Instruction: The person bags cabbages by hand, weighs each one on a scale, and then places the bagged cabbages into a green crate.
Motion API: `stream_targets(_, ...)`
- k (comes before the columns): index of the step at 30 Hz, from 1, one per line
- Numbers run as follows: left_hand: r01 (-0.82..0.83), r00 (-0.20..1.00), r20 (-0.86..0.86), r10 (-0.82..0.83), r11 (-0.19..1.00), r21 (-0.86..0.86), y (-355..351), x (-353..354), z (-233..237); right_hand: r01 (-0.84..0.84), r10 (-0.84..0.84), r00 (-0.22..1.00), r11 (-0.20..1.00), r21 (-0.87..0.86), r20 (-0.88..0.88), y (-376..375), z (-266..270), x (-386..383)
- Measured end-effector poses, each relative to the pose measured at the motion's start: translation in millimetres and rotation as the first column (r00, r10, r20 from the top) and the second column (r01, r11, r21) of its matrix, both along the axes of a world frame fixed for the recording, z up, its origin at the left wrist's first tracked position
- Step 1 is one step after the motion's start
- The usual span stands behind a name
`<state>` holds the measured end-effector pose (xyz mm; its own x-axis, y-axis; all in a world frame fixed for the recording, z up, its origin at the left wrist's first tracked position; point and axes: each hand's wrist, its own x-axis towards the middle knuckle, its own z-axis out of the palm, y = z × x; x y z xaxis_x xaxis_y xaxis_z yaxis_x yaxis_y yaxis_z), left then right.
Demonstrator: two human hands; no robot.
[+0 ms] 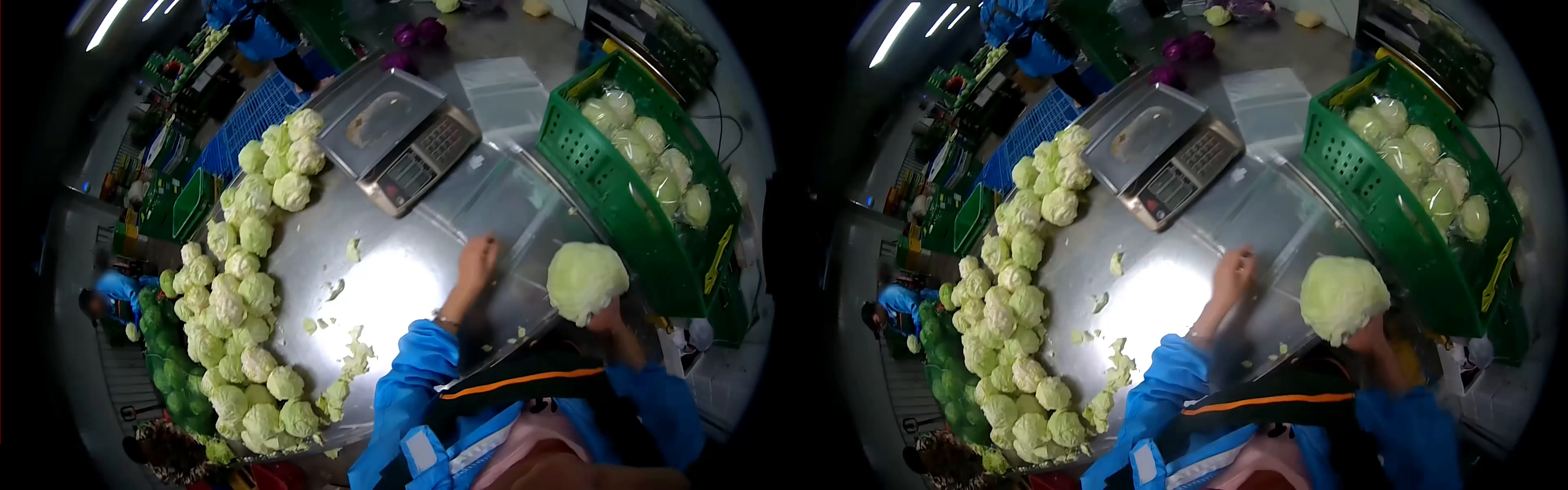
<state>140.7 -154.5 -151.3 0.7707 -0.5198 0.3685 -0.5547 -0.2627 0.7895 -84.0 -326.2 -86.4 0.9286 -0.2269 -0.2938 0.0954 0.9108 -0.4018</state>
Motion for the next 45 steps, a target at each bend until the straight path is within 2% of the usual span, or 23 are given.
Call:
stream_targets(1,0.085,0.968,0.23,-0.098,0.994,0.067,-21,-7,-17,0.05,-0.048,0.998,0.997,-0.051,0.037,-7,-5,-8)
stream_targets(4,0.078,0.996,0.025,-0.087,0.968,0.236,-55,-18,-75,0.085,-0.084,0.996,0.995,-0.052,0.011,-16,-4,-23)
stream_targets(7,0.2,0.925,-0.37,-0.079,0.932,0.302,-60,1,-88,0.062,-0.063,0.998,0.997,-0.049,-0.013,-28,-2,-23)
stream_targets(8,0.288,0.879,-0.458,-0.131,0.912,0.292,-57,7,-75,0.049,-0.05,0.999,0.998,-0.039,-0.018,-30,-2,-25)
stream_targets(10,0.112,0.987,-0.131,-0.089,0.976,0.186,-60,14,-52,0.007,-0.007,1.0,0.999,-0.037,-0.017,-39,0,-16)
stream_targets(11,0.036,0.998,0.047,-0.042,0.993,0.11,-60,19,-46,-0.02,0.019,1.0,0.999,-0.038,-0.015,-40,1,-11)
stream_targets(12,-0.085,0.992,0.111,0.058,0.963,0.256,-59,18,-55,-0.047,0.047,0.999,0.998,-0.036,-0.01,-40,1,-8)
stream_targets(15,-0.028,1.0,0.009,0.027,0.961,0.277,-57,40,-120,-0.136,0.137,0.991,0.989,-0.052,0.007,-40,3,5)
stream_targets(16,0.011,0.959,-0.282,0.017,0.995,0.098,-56,40,-98,-0.166,0.166,0.986,0.985,-0.054,0.005,-37,4,7)
stream_targets(19,-0.212,0.815,-0.554,0.168,0.977,-0.016,-47,66,-89,-0.235,0.235,0.972,0.971,-0.051,-0.005,-34,8,11)
stream_targets(20,-0.305,0.818,-0.525,0.234,0.951,-0.052,-43,62,-47,-0.253,0.253,0.967,0.966,-0.057,-0.003,-33,9,14)
stream_targets(22,-0.184,0.954,-0.251,0.165,0.981,-0.055,-32,42,3,-0.288,0.289,0.957,0.955,-0.069,0.011,-31,11,21)
stream_targets(23,-0.125,0.987,-0.105,0.12,0.991,-0.039,-21,28,12,-0.305,0.307,0.952,0.949,-0.076,0.017,-30,12,23)
stream_targets(25,0.068,0.964,0.23,-0.133,0.96,0.272,2,1,12,-0.354,0.358,0.933,0.93,-0.1,0.029,-28,14,27)
stream_targets(27,0.066,0.996,-0.078,-0.042,0.94,0.334,16,-39,39,-0.422,0.43,0.902,0.899,-0.119,0.044,-24,16,32)
stream_targets(31,-0.097,0.991,0.133,0.013,0.754,0.65,48,-86,19,-0.57,0.578,0.815,0.812,-0.124,0.042,-2,16,38)
stream_targets(34,-0.157,0.987,0.122,0.101,0.704,0.693,70,-99,-21,-0.657,0.661,0.75,0.747,-0.1,0.014,27,3,50)
stream_targets(35,-0.198,0.98,0.128,0.151,0.736,0.648,76,-102,-19,-0.682,0.682,0.731,0.728,-0.07,-0.029,36,-3,52)
stream_targets(37,-0.275,0.96,0.12,0.251,0.786,0.553,89,-117,-12,-0.66,0.652,0.697,0.746,0.087,-0.299,51,-14,52)
stream_targets(39,-0.215,0.968,-0.033,0.247,0.896,0.388,107,-121,-11,-0.68,0.672,0.705,0.731,0.05,-0.229,58,-25,55)
stream_targets(41,-0.166,0.971,-0.132,0.197,0.963,0.212,117,-133,22,-0.693,0.682,0.699,0.72,0.028,-0.216,67,-49,59)
stream_targets(42,-0.113,0.972,-0.175,0.159,0.963,0.245,125,-135,17,-0.646,0.623,0.74,0.763,-0.013,-0.255,72,-32,59)
stream_targets(45,-0.239,0.929,-0.243,0.279,0.954,0.181,128,-145,13,-0.752,0.556,0.647,0.577,-0.318,-0.521,98,-8,57)
